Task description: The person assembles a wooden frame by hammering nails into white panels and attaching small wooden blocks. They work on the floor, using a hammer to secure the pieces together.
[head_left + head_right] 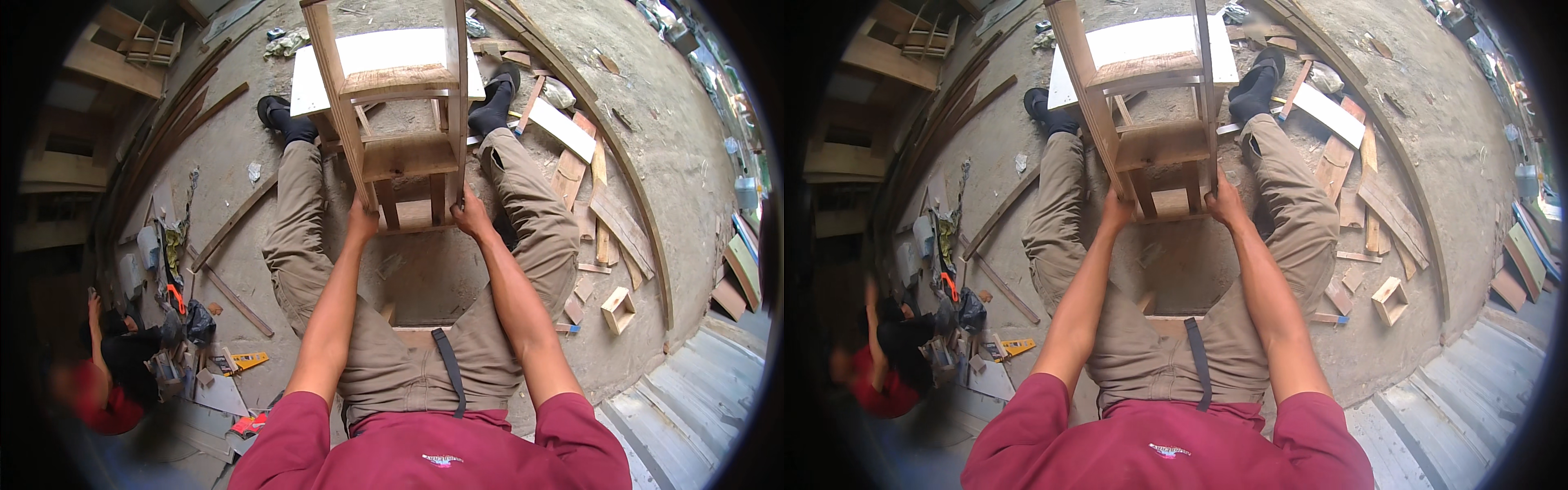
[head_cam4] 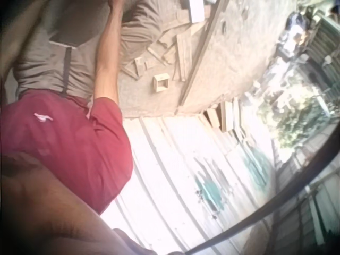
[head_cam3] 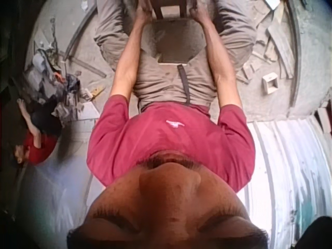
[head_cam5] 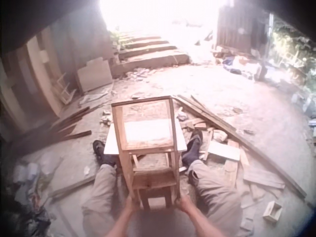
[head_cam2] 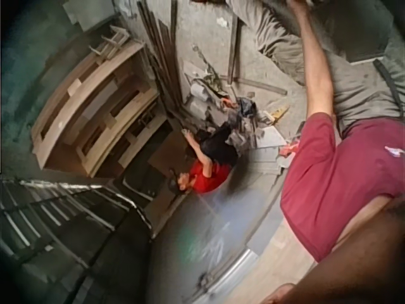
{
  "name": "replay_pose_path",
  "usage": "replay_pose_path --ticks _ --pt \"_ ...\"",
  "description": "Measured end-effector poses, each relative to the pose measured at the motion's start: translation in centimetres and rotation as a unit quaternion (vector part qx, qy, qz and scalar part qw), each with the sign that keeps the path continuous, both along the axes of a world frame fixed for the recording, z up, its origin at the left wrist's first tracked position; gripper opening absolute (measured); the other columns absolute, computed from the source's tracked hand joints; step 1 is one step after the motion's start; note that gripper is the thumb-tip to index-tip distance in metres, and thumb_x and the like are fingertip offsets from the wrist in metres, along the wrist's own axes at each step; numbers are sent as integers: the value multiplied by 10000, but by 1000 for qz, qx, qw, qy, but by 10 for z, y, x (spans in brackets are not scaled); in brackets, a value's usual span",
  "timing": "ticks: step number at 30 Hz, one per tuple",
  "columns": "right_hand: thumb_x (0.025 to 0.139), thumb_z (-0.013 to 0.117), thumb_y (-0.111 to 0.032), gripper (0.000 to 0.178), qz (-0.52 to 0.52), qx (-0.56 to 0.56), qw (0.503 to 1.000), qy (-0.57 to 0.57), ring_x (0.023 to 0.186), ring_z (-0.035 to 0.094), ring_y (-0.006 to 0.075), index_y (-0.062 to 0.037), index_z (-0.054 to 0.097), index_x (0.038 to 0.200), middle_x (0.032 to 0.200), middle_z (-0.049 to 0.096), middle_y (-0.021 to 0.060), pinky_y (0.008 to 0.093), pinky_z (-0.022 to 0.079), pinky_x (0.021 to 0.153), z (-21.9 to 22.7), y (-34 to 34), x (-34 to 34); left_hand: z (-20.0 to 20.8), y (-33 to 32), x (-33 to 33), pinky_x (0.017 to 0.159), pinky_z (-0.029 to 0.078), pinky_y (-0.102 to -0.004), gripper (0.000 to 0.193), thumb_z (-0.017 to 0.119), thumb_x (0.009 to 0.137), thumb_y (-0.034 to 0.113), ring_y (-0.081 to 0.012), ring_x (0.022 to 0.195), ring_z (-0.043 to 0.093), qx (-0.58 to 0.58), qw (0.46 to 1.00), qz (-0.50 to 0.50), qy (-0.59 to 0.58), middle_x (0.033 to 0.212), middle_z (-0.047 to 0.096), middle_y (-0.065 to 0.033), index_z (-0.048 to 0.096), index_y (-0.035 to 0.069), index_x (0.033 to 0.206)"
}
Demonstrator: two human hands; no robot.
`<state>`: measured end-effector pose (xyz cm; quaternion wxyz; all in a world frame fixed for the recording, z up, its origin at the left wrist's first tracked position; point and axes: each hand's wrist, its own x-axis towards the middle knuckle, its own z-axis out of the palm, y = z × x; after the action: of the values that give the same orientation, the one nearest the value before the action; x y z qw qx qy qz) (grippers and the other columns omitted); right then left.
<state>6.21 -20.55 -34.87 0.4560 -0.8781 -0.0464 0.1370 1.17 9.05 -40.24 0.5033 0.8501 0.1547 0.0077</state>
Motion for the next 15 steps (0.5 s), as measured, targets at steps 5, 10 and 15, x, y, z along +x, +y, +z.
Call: replay_pose_path --ticks 5,10,15 --pt "901 596 -86 552 -21 42 997 -54 1117 618 473 -90 440 1431 1113 661 310 493 507 882 -14 -10 9 25 -13 13 996 491 -419 680 572 787 -42 -399 1232 604 14 999 -19 34 1233 669 -230 480 106 1445" --pt "914 562 -88 460 -24 4 998 -64 970 634 517 -73 488 1368 952 663 326 538 511 764 -11 -4 0 38 -13 -6 951 497 -354 642 548 803 -28 -295 1159 660 -27 998 -10 -51 1184 697 -187 501 63 1436" --pt "933 531 -87 414 -86 41 985 -144 923 645 514 -40 504 1344 946 655 342 533 525 722 26 -2 -14 86 -23 -10 865 495 -292 642 539 789 -13 -162 967 633 -104 988 -5 -110 1074 691 -107 508 28 1430"
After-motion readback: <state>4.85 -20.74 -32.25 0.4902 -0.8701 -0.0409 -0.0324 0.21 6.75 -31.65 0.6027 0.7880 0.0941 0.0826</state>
